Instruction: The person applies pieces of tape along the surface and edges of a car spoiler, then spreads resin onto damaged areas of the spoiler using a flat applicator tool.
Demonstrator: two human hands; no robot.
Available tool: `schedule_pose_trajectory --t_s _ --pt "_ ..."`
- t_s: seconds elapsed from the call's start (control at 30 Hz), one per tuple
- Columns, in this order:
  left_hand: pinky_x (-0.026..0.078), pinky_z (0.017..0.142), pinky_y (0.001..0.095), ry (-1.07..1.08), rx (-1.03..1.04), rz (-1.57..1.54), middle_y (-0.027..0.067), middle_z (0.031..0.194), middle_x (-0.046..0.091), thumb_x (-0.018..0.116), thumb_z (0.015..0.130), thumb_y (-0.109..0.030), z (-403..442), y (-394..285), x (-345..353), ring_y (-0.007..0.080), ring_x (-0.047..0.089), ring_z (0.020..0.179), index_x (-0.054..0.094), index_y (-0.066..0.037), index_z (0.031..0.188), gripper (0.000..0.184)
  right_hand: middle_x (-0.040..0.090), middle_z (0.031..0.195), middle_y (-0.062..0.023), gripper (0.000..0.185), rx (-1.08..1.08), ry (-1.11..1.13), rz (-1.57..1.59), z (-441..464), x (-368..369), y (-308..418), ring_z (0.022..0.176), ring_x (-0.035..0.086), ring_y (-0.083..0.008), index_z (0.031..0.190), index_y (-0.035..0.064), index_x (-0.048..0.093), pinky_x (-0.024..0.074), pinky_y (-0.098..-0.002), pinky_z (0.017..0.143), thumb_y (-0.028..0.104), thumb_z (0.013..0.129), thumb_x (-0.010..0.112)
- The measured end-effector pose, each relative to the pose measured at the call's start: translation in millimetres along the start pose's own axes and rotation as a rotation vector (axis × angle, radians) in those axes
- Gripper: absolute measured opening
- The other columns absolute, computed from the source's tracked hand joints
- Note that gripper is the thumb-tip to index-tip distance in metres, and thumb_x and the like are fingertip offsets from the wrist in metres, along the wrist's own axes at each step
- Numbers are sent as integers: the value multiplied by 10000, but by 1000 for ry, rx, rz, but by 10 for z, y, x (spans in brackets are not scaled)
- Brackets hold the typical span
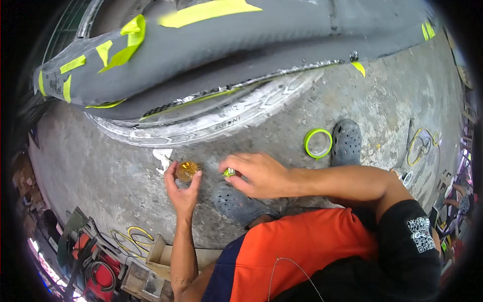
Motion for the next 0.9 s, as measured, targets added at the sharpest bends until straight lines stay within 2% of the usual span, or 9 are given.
schedule_pose_trajectory --t_s 0.07,0.13,0.2,0.5,0.57,0.7,0.73,0.83,0.9 --pt "454 1033 390 -55 17 -24 151 1267 604 908 759 -200 44 -21 -7 267 583 1182 550 17 1341 717 670 984 -166 245 -28 18 -20 8 -10 28 897 669 -405 1127 66 570 528 -507 760 94 900 658" --pt "460 1027 394 -20 42 40 151 1256 606 910 755 -225 26 -55 -17 274 585 1179 559 6 1320 704 687 1007 -147 230 88 33 -27 -19 19 -44 869 703 -329 1136 69 621 560 -431 748 137 924 680" --pt "476 1009 397 -8 63 69 156 1241 609 911 748 -237 37 -169 -44 293 592 1170 572 -9 1298 685 683 1026 -168 232 95 53 -7 11 2 9 884 692 -366 1136 64 594 553 -457 759 123 925 669" --pt "481 998 423 -28 71 32 172 1203 613 916 739 -260 64 -204 -59 332 601 1133 583 -20 1282 680 688 1058 -172 250 103 87 -41 41 -13 8 899 699 -367 1142 52 597 568 -438 773 124 919 684" --pt "473 1007 395 21 58 100 146 1242 616 924 723 -237 70 -192 -40 285 596 1156 566 -25 1333 738 686 1055 -177 250 66 69 -26 58 79 -49 906 694 -380 1147 54 594 565 -450 778 133 925 677" --pt "448 1051 398 9 25 91 150 1277 608 892 760 -180 16 -46 -5 279 588 1188 547 8 1342 702 681 1018 -179 258 88 53 -8 -30 88 -161 918 678 -406 1164 81 581 542 -509 765 202 945 647" --pt "451 1029 408 -6 42 29 151 1257 590 900 738 -163 29 -4 14 304 572 1166 565 -12 1315 684 678 1009 -178 258 81 36 -27 -49 88 -163 911 673 -411 1162 85 572 537 -517 754 190 939 647" --pt "438 1039 403 13 50 -38 145 1252 583 885 745 -133 43 -1 6 298 558 1179 563 -9 1314 666 672 989 -173 258 52 16 -32 -6 85 -149 895 668 -415 1158 90 561 529 -524 738 172 929 646" --pt "410 1071 392 28 28 20 142 1300 562 841 793 -104 32 23 0 276 539 1215 540 1 1346 638 670 980 -170 256 41 20 -22 12 92 -127 885 667 -413 1155 91 559 527 -523 732 167 926 645"
Point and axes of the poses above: each hand's wrist, its own z-axis towards the middle knuckle, its own x-axis out of the palm, y = z × x, the point moved 7 cm from there along z, towards the middle knuckle
